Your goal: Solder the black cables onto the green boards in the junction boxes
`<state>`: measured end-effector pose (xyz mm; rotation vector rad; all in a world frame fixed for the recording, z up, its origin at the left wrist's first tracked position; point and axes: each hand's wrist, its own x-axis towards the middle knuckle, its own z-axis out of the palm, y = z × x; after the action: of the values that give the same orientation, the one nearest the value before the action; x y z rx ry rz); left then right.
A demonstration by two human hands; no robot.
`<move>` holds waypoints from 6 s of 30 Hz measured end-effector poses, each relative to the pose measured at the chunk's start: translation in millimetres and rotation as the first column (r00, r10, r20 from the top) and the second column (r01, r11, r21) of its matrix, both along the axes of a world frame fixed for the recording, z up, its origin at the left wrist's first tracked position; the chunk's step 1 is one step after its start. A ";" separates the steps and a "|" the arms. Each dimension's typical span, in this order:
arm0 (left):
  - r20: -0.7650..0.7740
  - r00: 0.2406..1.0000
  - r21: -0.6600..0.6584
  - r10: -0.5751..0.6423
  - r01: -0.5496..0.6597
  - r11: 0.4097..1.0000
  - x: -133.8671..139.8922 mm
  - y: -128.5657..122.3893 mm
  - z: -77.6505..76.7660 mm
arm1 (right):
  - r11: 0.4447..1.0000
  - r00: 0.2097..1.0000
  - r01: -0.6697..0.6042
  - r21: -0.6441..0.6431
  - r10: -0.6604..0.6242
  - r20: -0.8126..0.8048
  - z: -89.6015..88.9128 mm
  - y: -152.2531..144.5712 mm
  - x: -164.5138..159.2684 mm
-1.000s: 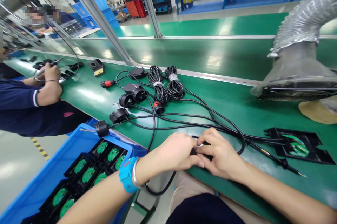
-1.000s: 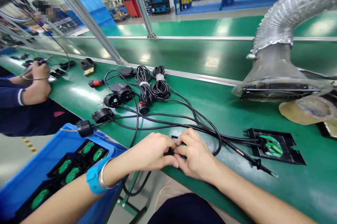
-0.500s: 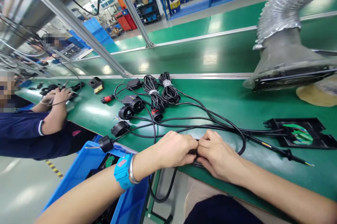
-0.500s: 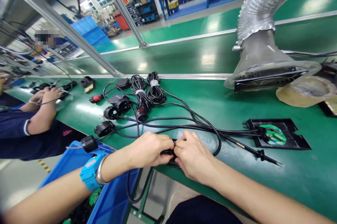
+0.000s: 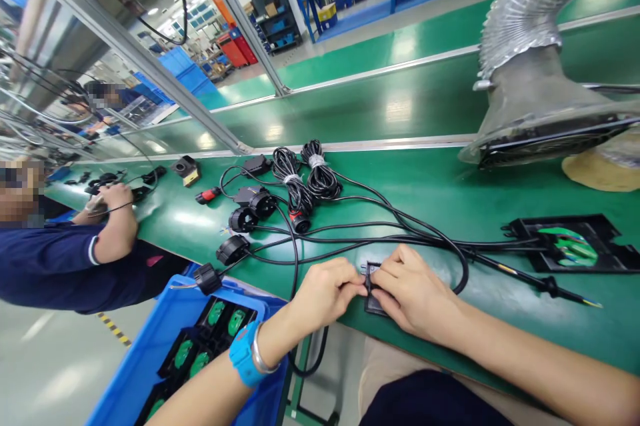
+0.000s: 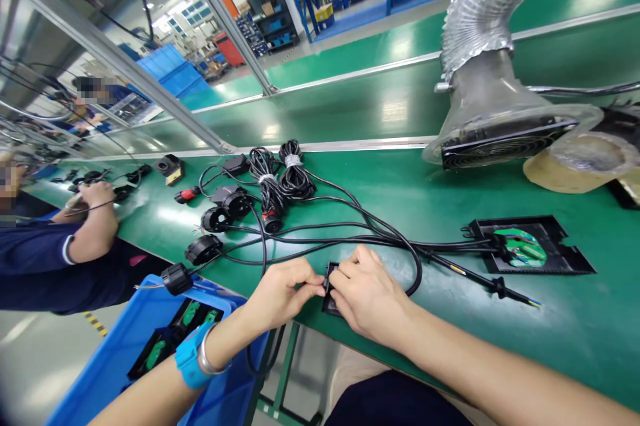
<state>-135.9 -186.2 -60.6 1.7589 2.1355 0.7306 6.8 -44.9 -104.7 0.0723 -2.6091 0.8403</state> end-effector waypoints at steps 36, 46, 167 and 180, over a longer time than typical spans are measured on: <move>-0.008 0.986 -0.119 0.169 -0.169 0.979 20.4 -3.8 -3.7 | 0.991 0.991 0.116 0.059 -0.119 0.052 11.6 -11.0 12.0; 0.007 0.996 0.018 0.084 -0.084 0.996 6.2 -15.5 -29.4 | 0.996 0.993 0.081 -0.030 -0.078 0.092 5.2 7.5 22.5; -0.448 0.850 -0.068 -0.276 0.275 0.959 61.6 159.7 -25.3 | 0.751 0.983 0.154 0.642 -0.185 -0.020 1.0 146.5 80.5; -0.545 0.750 -0.093 -0.376 0.391 0.916 76.6 150.6 -33.6 | 0.821 0.945 0.323 0.470 -0.305 -0.117 -17.8 141.8 90.8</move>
<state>-59.3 -35.5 -94.2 2.5628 1.9438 0.1355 97.6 96.9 -122.5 -0.2004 -2.6288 0.0567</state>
